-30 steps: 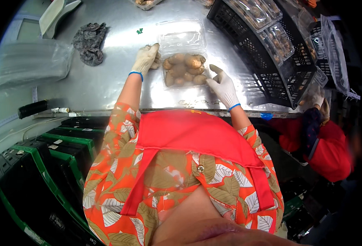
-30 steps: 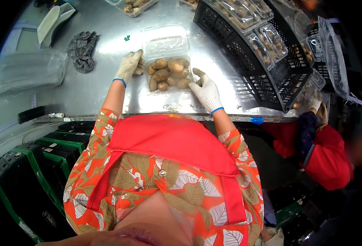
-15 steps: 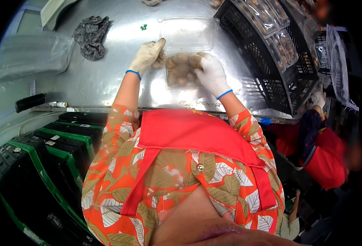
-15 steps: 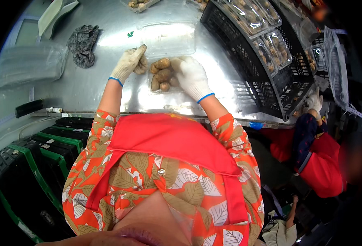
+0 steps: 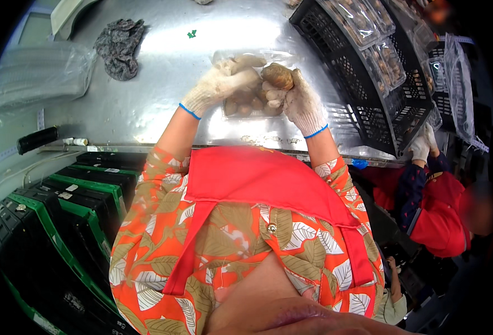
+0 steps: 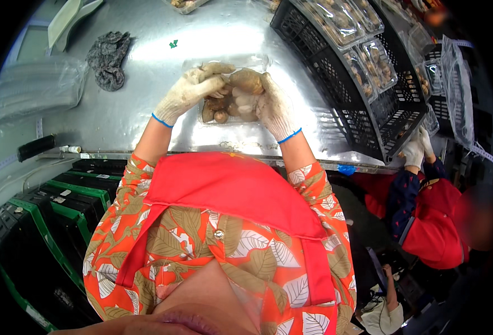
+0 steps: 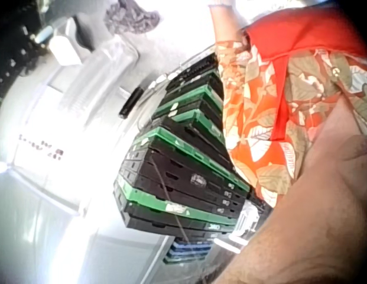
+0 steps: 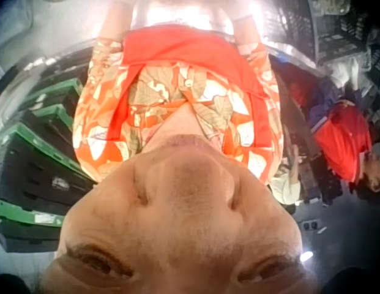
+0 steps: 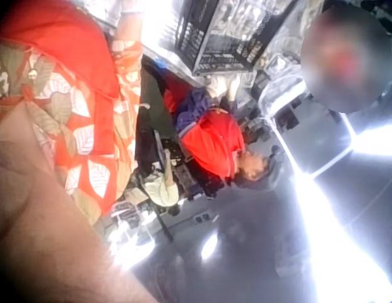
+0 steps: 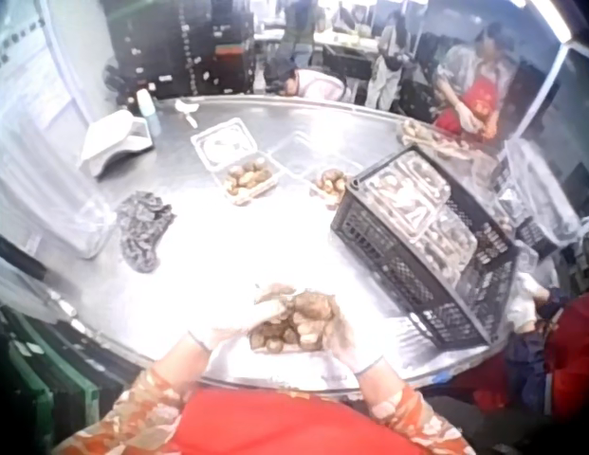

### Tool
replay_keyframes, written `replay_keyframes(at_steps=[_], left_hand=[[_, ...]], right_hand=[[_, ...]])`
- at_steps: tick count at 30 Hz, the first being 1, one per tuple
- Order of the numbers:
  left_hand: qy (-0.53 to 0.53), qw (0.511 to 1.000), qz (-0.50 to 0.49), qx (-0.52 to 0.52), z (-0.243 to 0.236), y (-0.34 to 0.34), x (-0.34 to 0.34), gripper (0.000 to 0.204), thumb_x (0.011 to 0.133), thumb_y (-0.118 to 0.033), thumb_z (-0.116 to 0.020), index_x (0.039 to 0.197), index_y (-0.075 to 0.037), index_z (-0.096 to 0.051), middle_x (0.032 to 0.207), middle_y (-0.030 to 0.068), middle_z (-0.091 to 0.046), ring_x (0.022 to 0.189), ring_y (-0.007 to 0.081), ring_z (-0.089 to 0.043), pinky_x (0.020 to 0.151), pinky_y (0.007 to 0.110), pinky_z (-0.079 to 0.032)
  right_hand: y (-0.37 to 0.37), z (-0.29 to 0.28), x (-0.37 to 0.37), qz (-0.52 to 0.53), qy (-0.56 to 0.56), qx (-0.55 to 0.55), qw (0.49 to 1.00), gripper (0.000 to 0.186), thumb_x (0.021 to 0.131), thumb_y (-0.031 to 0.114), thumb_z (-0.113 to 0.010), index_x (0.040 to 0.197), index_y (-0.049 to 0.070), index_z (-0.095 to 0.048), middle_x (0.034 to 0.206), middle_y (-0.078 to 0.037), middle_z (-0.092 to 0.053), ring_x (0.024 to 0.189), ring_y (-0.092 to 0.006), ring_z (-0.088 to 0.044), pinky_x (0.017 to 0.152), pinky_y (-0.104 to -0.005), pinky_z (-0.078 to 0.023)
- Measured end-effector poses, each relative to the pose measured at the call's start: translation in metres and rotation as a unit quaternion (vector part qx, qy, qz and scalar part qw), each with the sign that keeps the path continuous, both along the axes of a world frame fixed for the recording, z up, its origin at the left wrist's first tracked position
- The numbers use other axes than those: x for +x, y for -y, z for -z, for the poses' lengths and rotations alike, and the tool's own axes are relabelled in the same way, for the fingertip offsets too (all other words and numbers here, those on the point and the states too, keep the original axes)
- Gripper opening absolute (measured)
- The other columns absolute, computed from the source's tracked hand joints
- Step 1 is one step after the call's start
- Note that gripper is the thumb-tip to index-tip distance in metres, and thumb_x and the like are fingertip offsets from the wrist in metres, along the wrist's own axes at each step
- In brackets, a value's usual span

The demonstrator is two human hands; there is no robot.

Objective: The person sorts brown mushrooms from a black crate into clear plastic containers on a stainless steel table. They wear gloves and a red apron while arranging the mushrooms. The person briefly walks to a nearby area to retrieve white styrofoam trays and returns to the table to place them down.

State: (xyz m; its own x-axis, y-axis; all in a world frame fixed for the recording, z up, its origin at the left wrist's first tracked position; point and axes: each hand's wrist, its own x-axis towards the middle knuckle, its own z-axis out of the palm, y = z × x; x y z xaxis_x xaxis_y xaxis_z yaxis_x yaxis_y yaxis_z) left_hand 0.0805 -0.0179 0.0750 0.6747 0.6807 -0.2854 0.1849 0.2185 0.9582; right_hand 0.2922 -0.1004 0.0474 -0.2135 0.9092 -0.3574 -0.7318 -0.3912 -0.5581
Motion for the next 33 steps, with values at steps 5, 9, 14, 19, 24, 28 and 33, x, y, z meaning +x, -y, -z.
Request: replay_keyframes(at_steps=[5,9,14,19,24,28,33], left_hand=[[-0.02,0.999,0.017,0.037,-0.008,0.011,0.01,0.055,0.082,-0.019,-0.064,0.134,-0.006,-0.052,0.105,0.0104,-0.067,0.088,0.0177,-0.063,0.082,0.03,-0.051],[-0.064,0.98,0.008,0.186,-0.003,0.008,0.011,0.052,0.082,-0.029,-0.06,0.129,-0.007,-0.057,0.092,0.0117,-0.071,0.068,0.0139,-0.065,0.068,0.028,-0.055],[-0.055,0.993,0.016,0.102,-0.011,0.01,0.008,0.045,0.087,-0.031,-0.055,0.124,-0.004,-0.059,0.09,0.0113,-0.07,0.073,0.0173,-0.064,0.066,0.028,-0.051],[0.038,0.993,-0.075,0.083,-0.006,0.023,0.015,0.033,0.092,-0.026,-0.049,0.114,-0.006,-0.064,0.079,0.007,-0.071,0.062,0.0128,-0.064,0.052,0.027,-0.05],[-0.179,0.954,-0.024,0.239,0.013,0.017,0.013,0.039,0.096,-0.036,-0.039,0.103,-0.009,-0.066,0.082,0.0119,-0.07,0.065,0.0265,-0.066,0.058,0.037,-0.052],[-0.194,0.934,-0.008,0.301,0.011,0.015,0.015,0.042,0.095,-0.039,-0.037,0.099,-0.007,-0.065,0.084,0.0169,-0.067,0.073,0.0337,-0.065,0.068,0.041,-0.052],[-0.167,0.946,-0.03,0.275,0.026,0.004,0.014,0.03,0.093,-0.027,-0.052,0.094,-0.002,-0.068,0.07,0.0094,-0.065,0.064,0.0163,-0.062,0.062,0.031,-0.051]], right_hand=[[0.002,-0.007,-0.01,0.004,0.06,-0.036,0.998,0.057,0.101,0.046,-0.036,0.132,0.0,-0.046,0.106,-0.02,-0.064,0.081,-0.0275,-0.066,0.069,-0.0342,-0.054],[0.0,-0.003,-0.009,-0.002,0.117,-0.012,0.993,0.058,0.1,0.046,-0.038,0.134,-0.001,-0.044,0.107,-0.016,-0.064,0.083,-0.0229,-0.066,0.068,-0.0312,-0.054],[-0.002,-0.021,-0.012,-0.04,0.381,0.099,0.918,0.052,0.094,0.032,-0.058,0.133,-0.002,-0.05,0.108,-0.012,-0.061,0.086,-0.0187,-0.064,0.074,-0.0303,-0.053],[0.003,-0.032,-0.017,-0.066,0.374,0.03,0.925,0.048,0.092,0.029,-0.058,0.128,-0.002,-0.054,0.096,-0.009,-0.064,0.072,-0.0121,-0.061,0.063,-0.0242,-0.05],[0.007,-0.039,-0.028,-0.049,0.381,0.002,0.923,0.046,0.089,0.033,-0.061,0.12,-0.001,-0.059,0.092,-0.009,-0.065,0.072,-0.0125,-0.062,0.063,-0.0253,-0.051],[0.012,-0.027,-0.028,-0.044,0.467,0.059,0.881,0.047,0.088,0.034,-0.061,0.12,-0.001,-0.059,0.098,-0.012,-0.066,0.086,-0.0172,-0.063,0.077,-0.0276,-0.05],[0.015,-0.028,-0.029,-0.045,0.53,0.102,0.841,0.045,0.091,0.029,-0.059,0.126,0.0,-0.057,0.101,-0.009,-0.066,0.088,-0.0126,-0.061,0.074,-0.0239,-0.049]])
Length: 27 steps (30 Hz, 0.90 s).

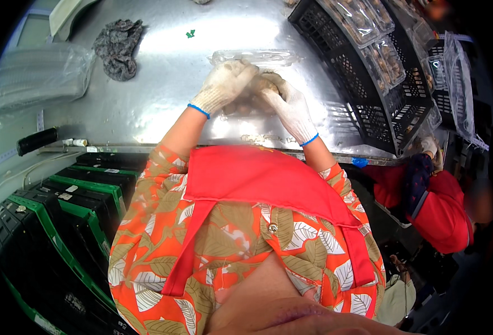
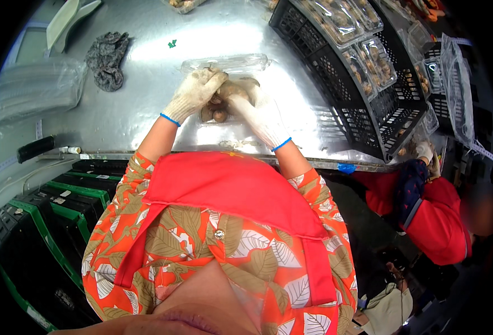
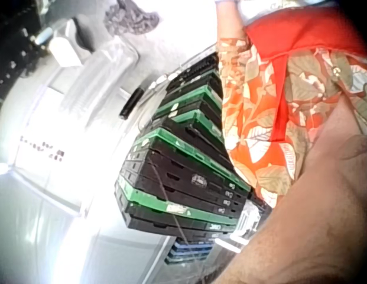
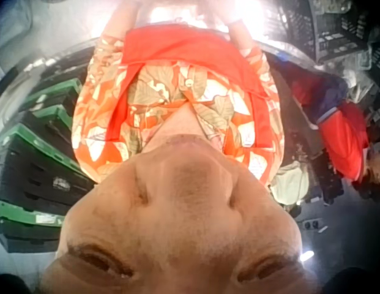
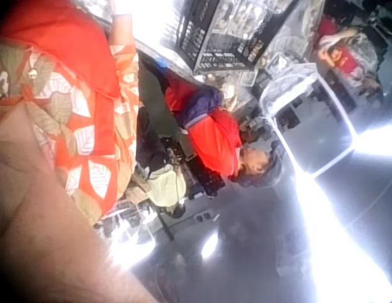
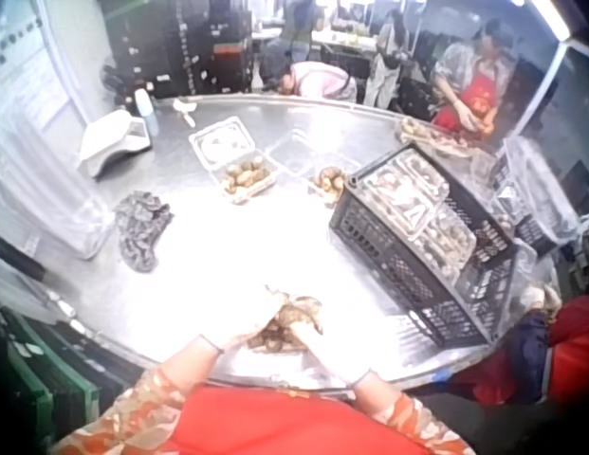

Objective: The person sorts brown mushrooms from a black crate into clear plastic containers on a stainless steel table. They wear gloves and a red apron while arranging the mushrooms. The person briefly walks to a nearby area to retrieve white styrofoam trays and returns to the table to place them down.

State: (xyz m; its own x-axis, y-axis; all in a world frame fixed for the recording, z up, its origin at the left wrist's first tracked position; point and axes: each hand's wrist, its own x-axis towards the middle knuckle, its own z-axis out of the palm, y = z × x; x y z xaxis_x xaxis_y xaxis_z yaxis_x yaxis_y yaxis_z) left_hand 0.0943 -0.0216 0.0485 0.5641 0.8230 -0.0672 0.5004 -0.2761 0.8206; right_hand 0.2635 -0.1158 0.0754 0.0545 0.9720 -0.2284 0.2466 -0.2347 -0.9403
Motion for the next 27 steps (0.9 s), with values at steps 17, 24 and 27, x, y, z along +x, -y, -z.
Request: replay_keyframes(at_steps=[17,24,27], left_hand=[[0.136,0.937,0.042,-0.32,-0.031,0.005,-0.013,0.043,0.082,-0.017,-0.062,0.122,0.0,-0.059,0.089,0.0092,-0.067,0.07,0.0117,-0.062,0.065,0.026,-0.052],[0.13,0.96,0.062,-0.241,-0.01,-0.002,-0.021,0.044,0.086,-0.017,-0.063,0.122,0.006,-0.056,0.094,0.0106,-0.067,0.082,0.0156,-0.065,0.077,0.028,-0.054],[0.163,0.943,0.041,-0.286,-0.016,0.003,-0.018,0.042,0.09,-0.02,-0.058,0.124,0.006,-0.055,0.092,0.0109,-0.067,0.084,0.0168,-0.066,0.077,0.029,-0.054]], right_hand=[[-0.008,0.006,0.021,0.076,-0.196,-0.105,0.972,0.039,0.099,0.033,-0.048,0.112,-0.001,-0.06,0.086,-0.009,-0.066,0.061,-0.0141,-0.062,0.048,-0.0251,-0.044],[-0.013,0.01,0.032,0.059,-0.17,-0.025,0.983,0.042,0.092,0.03,-0.058,0.118,-0.002,-0.062,0.104,-0.008,-0.066,0.092,-0.0132,-0.061,0.08,-0.0253,-0.049],[-0.009,-0.01,0.013,-0.022,-0.068,0.039,0.997,0.049,0.088,0.032,-0.062,0.123,-0.002,-0.058,0.108,-0.009,-0.064,0.096,-0.0142,-0.061,0.085,-0.0261,-0.049]])
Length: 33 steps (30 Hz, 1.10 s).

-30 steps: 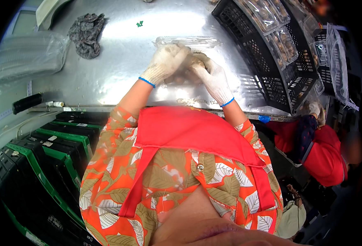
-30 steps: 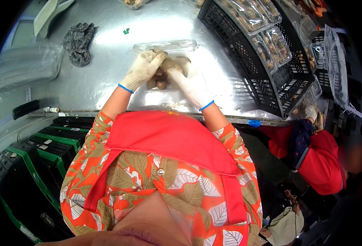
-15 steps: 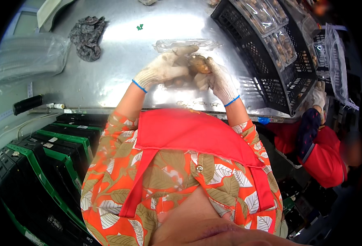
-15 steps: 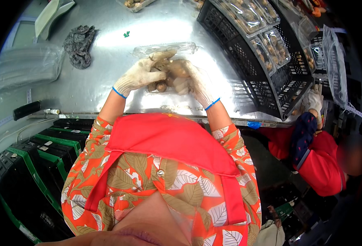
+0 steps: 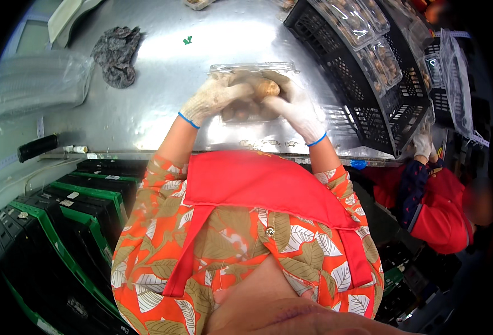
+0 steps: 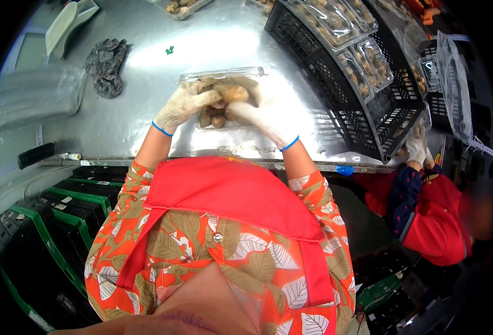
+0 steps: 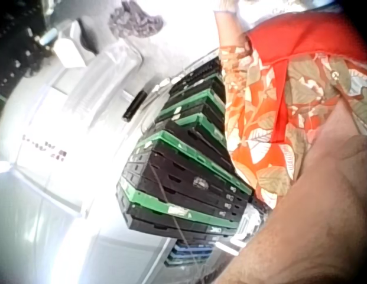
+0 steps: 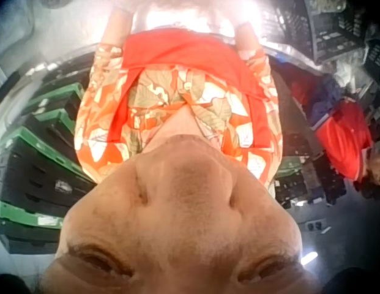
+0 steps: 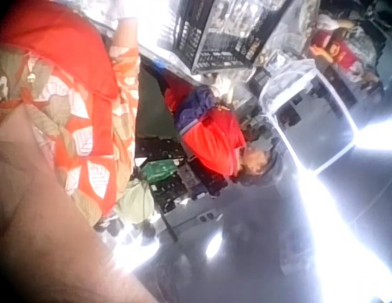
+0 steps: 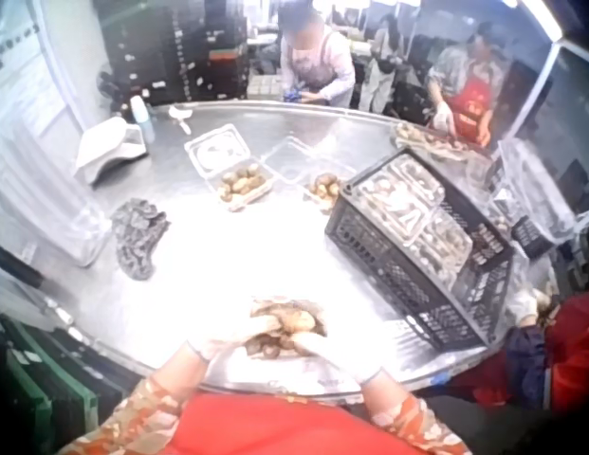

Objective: The person sorts brown mushrooms from a black crate into clear plastic containers on a stainless steel table. They wear gloves and a red apron while arranging the mushrooms. The person briefly walks to a nearby area to retrieve white styrofoam trays and returns to the table to place them down.

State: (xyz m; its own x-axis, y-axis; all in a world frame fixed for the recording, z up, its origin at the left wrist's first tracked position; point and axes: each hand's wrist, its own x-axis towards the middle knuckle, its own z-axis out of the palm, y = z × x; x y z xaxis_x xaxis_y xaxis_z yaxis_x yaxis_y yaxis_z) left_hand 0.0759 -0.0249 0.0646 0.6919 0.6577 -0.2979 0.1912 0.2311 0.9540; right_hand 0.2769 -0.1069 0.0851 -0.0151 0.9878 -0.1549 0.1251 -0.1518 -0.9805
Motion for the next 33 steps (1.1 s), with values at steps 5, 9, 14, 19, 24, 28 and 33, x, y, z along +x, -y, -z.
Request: replay_keyframes(at_steps=[5,9,14,19,24,28,33], left_hand=[[0.054,0.996,-0.068,0.001,-0.005,0.002,0.003,0.039,0.094,-0.022,-0.051,0.122,0.004,-0.057,0.078,0.0059,-0.063,0.072,0.0125,-0.061,0.065,0.026,-0.051],[0.043,0.994,-0.099,-0.004,-0.008,-0.001,0.001,0.038,0.095,-0.023,-0.051,0.124,0.001,-0.057,0.071,0.0011,-0.057,0.063,0.0093,-0.054,0.059,0.025,-0.046],[-0.027,0.995,-0.035,0.086,-0.016,-0.003,0.005,0.042,0.092,-0.023,-0.053,0.128,-0.001,-0.055,0.083,0.0053,-0.063,0.074,0.0123,-0.06,0.071,0.026,-0.051],[0.028,1.0,-0.002,0.011,-0.005,-0.003,0.012,0.044,0.092,-0.024,-0.055,0.129,0.0,-0.052,0.107,0.0104,-0.063,0.087,0.016,-0.064,0.08,0.029,-0.052],[0.16,0.987,-0.026,-0.002,0.068,-0.011,0.007,0.045,0.097,-0.033,-0.05,0.123,0.004,-0.05,0.103,0.0137,-0.063,0.078,0.0181,-0.064,0.072,0.033,-0.054],[0.176,0.961,-0.012,-0.214,0.02,0.002,0.018,0.044,0.098,-0.037,-0.048,0.114,0.003,-0.056,0.091,0.0147,-0.065,0.071,0.0196,-0.063,0.065,0.033,-0.054],[0.046,0.994,-0.083,-0.06,0.031,0.007,0.027,0.037,0.097,-0.033,-0.05,0.108,0.001,-0.061,0.07,0.0087,-0.064,0.059,0.0159,-0.062,0.053,0.026,-0.05]], right_hand=[[-0.002,0.003,0.005,0.018,-0.157,-0.097,0.983,0.051,0.09,0.03,-0.059,0.127,-0.005,-0.053,0.115,-0.013,-0.062,0.099,-0.0182,-0.061,0.087,-0.029,-0.049],[0.001,0.008,0.008,0.004,-0.3,-0.122,0.946,0.05,0.096,0.028,-0.053,0.131,-0.007,-0.046,0.122,-0.016,-0.058,0.104,-0.0226,-0.061,0.089,-0.0332,-0.05],[0.0,0.02,0.007,-0.01,-0.363,-0.102,0.926,0.048,0.098,0.031,-0.048,0.128,-0.006,-0.048,0.118,-0.018,-0.059,0.098,-0.0243,-0.064,0.082,-0.0352,-0.054],[0.0,0.021,0.009,0.056,-0.421,-0.184,0.887,0.049,0.099,0.037,-0.046,0.126,-0.004,-0.051,0.104,-0.014,-0.064,0.088,-0.0212,-0.064,0.076,-0.0323,-0.054],[0.0,0.021,0.015,0.097,-0.239,-0.053,0.965,0.043,0.095,0.025,-0.052,0.128,-0.003,-0.051,0.107,-0.012,-0.064,0.093,-0.0184,-0.063,0.082,-0.0283,-0.05],[0.001,0.003,-0.001,0.045,0.105,0.085,0.99,0.05,0.087,0.018,-0.063,0.13,-0.003,-0.049,0.113,-0.011,-0.061,0.1,-0.0185,-0.06,0.082,-0.0296,-0.051],[0.003,0.005,-0.009,0.084,-0.12,0.009,0.989,0.049,0.083,0.012,-0.067,0.126,-0.003,-0.051,0.108,-0.011,-0.064,0.094,-0.0151,-0.062,0.083,-0.0281,-0.051]])
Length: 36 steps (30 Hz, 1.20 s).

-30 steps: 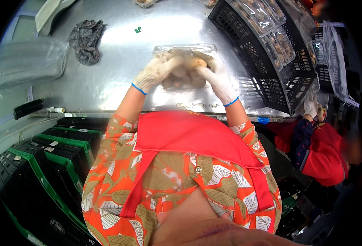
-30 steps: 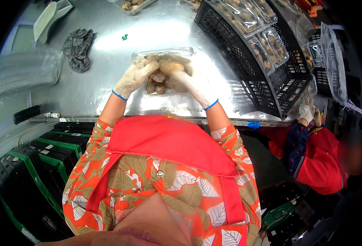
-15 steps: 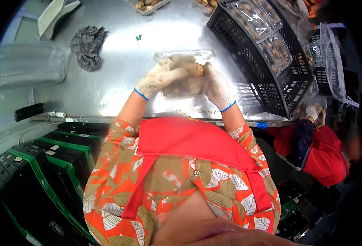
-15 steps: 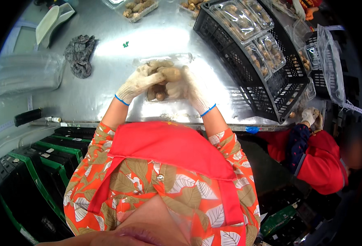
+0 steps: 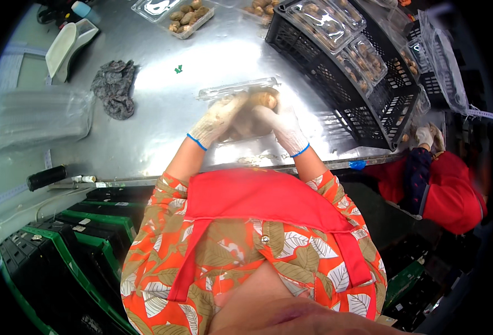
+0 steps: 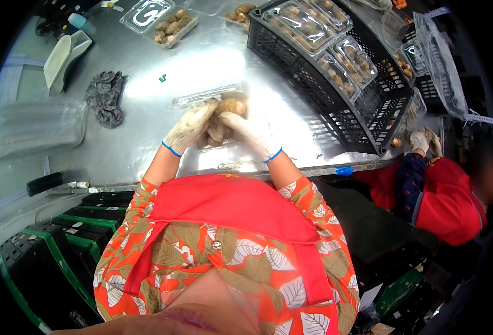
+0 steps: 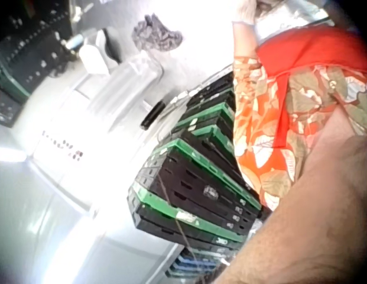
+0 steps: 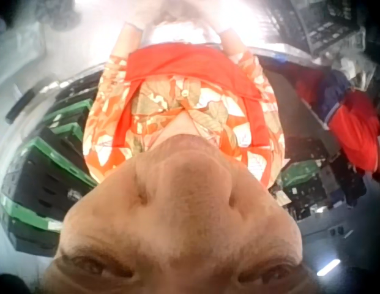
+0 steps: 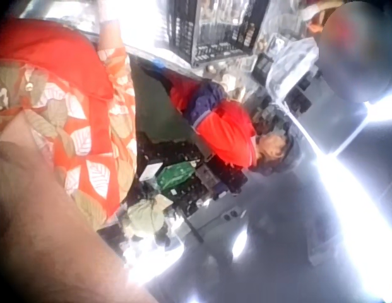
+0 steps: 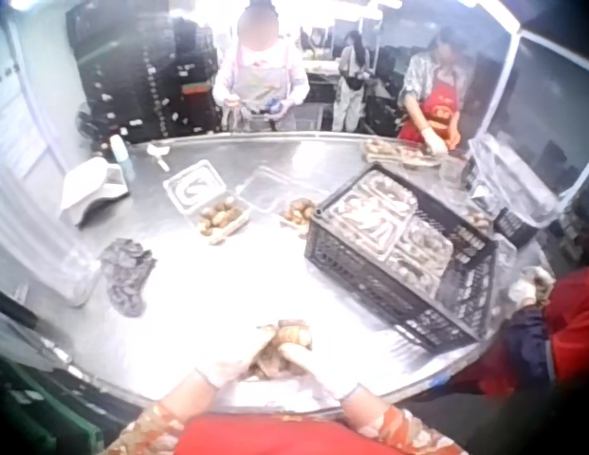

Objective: The person sorts brown mushrooms from a black crate into clear plastic containers on a stainless steel table. They wear gloves and a red apron while arranging the mushrooms. The person briefly walks to a nearby area to retrieve white styrofoam trays and returns to the table to place them down.

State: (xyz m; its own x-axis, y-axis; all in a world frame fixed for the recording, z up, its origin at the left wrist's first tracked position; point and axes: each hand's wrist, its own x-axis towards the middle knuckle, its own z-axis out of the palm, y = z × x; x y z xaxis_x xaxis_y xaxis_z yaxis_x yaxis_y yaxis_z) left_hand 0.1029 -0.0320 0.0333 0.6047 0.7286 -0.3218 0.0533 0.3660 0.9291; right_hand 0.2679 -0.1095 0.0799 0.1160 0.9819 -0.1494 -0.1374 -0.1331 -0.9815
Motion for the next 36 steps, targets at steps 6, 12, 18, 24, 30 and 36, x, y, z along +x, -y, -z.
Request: replay_keyframes(at_steps=[6,12,18,24,30,36], left_hand=[[-0.097,0.986,-0.048,0.127,-0.033,-0.031,-0.016,0.034,0.094,-0.023,-0.049,0.115,0.0,-0.062,0.08,0.0061,-0.065,0.071,0.0129,-0.062,0.067,0.026,-0.052],[-0.237,0.932,-0.075,0.265,-0.023,-0.031,-0.014,0.041,0.09,-0.025,-0.052,0.124,-0.003,-0.059,0.121,0.0174,-0.062,0.116,0.0302,-0.057,0.1,0.035,-0.042],[-0.171,0.969,-0.049,0.173,-0.018,-0.024,-0.023,0.035,0.092,-0.022,-0.05,0.121,-0.007,-0.062,0.121,0.0159,-0.063,0.115,0.028,-0.058,0.099,0.035,-0.043],[-0.158,0.961,-0.054,0.219,-0.013,-0.018,-0.026,0.03,0.091,-0.02,-0.052,0.115,-0.005,-0.064,0.113,0.0134,-0.064,0.103,0.0262,-0.061,0.091,0.034,-0.048],[-0.17,0.913,-0.025,0.369,0.006,-0.015,-0.029,0.026,0.089,-0.017,-0.053,0.107,-0.003,-0.065,0.111,0.0135,-0.063,0.105,0.0264,-0.06,0.091,0.032,-0.047],[-0.084,0.952,-0.094,0.278,0.014,-0.012,-0.028,0.022,0.086,-0.013,-0.056,0.103,-0.003,-0.066,0.108,0.0147,-0.063,0.103,0.0303,-0.06,0.091,0.036,-0.047]], right_hand=[[0.006,0.001,0.017,0.045,-0.042,-0.021,0.998,0.046,0.081,0.015,-0.07,0.121,-0.002,-0.055,0.103,-0.01,-0.066,0.093,-0.0153,-0.063,0.082,-0.0275,-0.051],[-0.001,0.006,0.018,0.059,0.103,-0.003,0.993,0.047,0.078,0.016,-0.073,0.119,-0.002,-0.057,0.107,-0.011,-0.064,0.097,-0.0159,-0.061,0.085,-0.0271,-0.049],[-0.006,0.007,0.018,0.054,0.065,-0.036,0.996,0.054,0.081,0.021,-0.071,0.125,-0.004,-0.051,0.105,-0.009,-0.062,0.096,-0.0155,-0.061,0.082,-0.0266,-0.05],[-0.007,0.022,0.036,0.04,-0.16,-0.034,0.986,0.059,0.094,0.038,-0.058,0.131,-0.005,-0.044,0.091,-0.009,-0.059,0.076,-0.0158,-0.06,0.057,-0.0279,-0.052],[-0.005,0.025,0.034,0.057,-0.176,-0.062,0.981,0.053,0.095,0.037,-0.055,0.13,-0.002,-0.047,0.091,-0.012,-0.06,0.08,-0.0195,-0.063,0.062,-0.0298,-0.054],[-0.041,0.004,0.024,0.033,0.248,-0.018,0.968,0.054,0.087,0.037,-0.063,0.128,0.003,-0.053,0.108,-0.014,-0.063,0.09,-0.0213,-0.065,0.077,-0.0331,-0.053]])
